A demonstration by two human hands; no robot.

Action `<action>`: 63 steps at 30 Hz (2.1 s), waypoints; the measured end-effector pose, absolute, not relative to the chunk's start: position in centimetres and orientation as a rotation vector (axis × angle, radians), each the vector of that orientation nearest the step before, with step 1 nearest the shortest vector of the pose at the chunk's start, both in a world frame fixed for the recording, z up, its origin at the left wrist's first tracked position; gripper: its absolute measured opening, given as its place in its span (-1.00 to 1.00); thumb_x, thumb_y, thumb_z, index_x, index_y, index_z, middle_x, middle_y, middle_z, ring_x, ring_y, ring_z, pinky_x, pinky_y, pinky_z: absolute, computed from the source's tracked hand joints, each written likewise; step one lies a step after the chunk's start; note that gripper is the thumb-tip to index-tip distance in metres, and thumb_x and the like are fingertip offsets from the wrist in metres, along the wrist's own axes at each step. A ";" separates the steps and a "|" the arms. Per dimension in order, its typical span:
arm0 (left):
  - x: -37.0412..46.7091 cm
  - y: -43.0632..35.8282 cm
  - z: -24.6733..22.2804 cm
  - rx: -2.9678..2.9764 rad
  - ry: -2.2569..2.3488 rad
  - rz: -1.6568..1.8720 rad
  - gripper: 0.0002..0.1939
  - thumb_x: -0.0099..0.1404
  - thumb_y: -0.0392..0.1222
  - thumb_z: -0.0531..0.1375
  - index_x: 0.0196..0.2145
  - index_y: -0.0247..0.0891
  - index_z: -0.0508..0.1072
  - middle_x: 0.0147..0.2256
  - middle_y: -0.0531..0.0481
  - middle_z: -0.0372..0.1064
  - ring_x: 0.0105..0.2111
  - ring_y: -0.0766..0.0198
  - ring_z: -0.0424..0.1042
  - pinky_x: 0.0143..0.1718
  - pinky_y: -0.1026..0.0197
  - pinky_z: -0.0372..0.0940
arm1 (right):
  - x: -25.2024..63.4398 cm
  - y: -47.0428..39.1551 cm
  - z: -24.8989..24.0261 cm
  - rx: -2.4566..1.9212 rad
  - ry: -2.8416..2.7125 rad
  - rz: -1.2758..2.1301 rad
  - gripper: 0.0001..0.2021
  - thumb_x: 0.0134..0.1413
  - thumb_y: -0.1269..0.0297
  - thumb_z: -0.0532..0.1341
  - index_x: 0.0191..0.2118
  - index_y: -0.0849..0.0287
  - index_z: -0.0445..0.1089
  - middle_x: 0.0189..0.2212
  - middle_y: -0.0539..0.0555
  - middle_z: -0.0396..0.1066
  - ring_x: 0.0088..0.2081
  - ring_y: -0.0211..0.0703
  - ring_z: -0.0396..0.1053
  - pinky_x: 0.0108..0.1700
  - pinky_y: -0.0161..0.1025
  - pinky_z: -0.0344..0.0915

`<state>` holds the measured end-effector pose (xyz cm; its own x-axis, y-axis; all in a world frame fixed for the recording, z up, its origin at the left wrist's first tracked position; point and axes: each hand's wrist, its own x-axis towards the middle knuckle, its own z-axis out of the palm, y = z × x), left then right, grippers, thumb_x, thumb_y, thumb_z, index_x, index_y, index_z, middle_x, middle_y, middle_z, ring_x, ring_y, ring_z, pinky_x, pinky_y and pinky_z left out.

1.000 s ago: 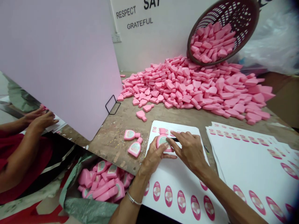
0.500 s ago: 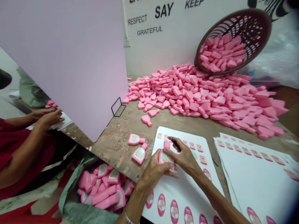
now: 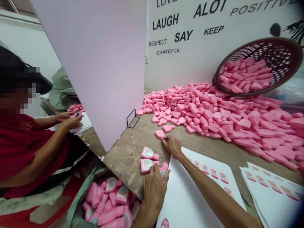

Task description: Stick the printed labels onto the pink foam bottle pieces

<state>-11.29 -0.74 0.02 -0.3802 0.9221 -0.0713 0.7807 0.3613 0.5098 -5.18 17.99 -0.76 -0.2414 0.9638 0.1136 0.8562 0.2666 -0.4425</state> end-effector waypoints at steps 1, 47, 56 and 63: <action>-11.4 -0.9 0.4 1.500 2.324 0.580 -0.57 0.36 -0.01 0.00 0.04 -0.33 0.34 -0.09 -0.31 0.41 -0.19 -0.09 0.48 -0.23 0.02 0.31 | -4.9 17.7 -0.3 -1.649 -2.193 0.416 -0.69 0.09 0.10 0.10 -0.28 0.24 0.44 -0.35 0.27 0.49 -0.21 0.11 0.43 -0.26 -0.12 0.21; 0.8 4.8 -2.2 1.016 1.060 0.993 -0.48 0.16 0.22 0.17 -0.19 -0.32 0.30 -0.38 0.01 0.32 -0.54 0.27 0.49 -0.49 0.23 0.41 | 17.5 6.1 -3.6 -1.652 -2.083 0.171 -0.80 0.16 0.21 0.07 -0.44 0.11 0.30 -0.50 -0.01 0.42 -0.39 -0.18 0.31 -0.28 -0.25 0.07; 0.7 4.8 -2.1 0.991 1.029 0.998 -0.51 0.18 0.18 0.16 -0.18 -0.33 0.28 -0.38 0.02 0.28 -0.53 0.26 0.49 -0.47 0.21 0.44 | 18.4 6.1 -3.3 -1.690 -2.076 0.076 -0.81 0.17 0.24 0.05 -0.40 0.13 0.32 -0.46 0.05 0.41 -0.34 -0.12 0.29 -0.22 -0.19 0.02; 0.7 4.8 -2.2 0.999 1.049 1.004 -0.47 0.16 0.22 0.16 -0.17 -0.33 0.30 -0.38 0.01 0.30 -0.53 0.26 0.49 -0.46 0.22 0.43 | 18.5 6.4 -3.3 -1.688 -2.054 0.145 -0.82 0.14 0.24 0.05 -0.44 0.11 0.31 -0.51 -0.01 0.41 -0.40 -0.17 0.32 -0.28 -0.24 0.07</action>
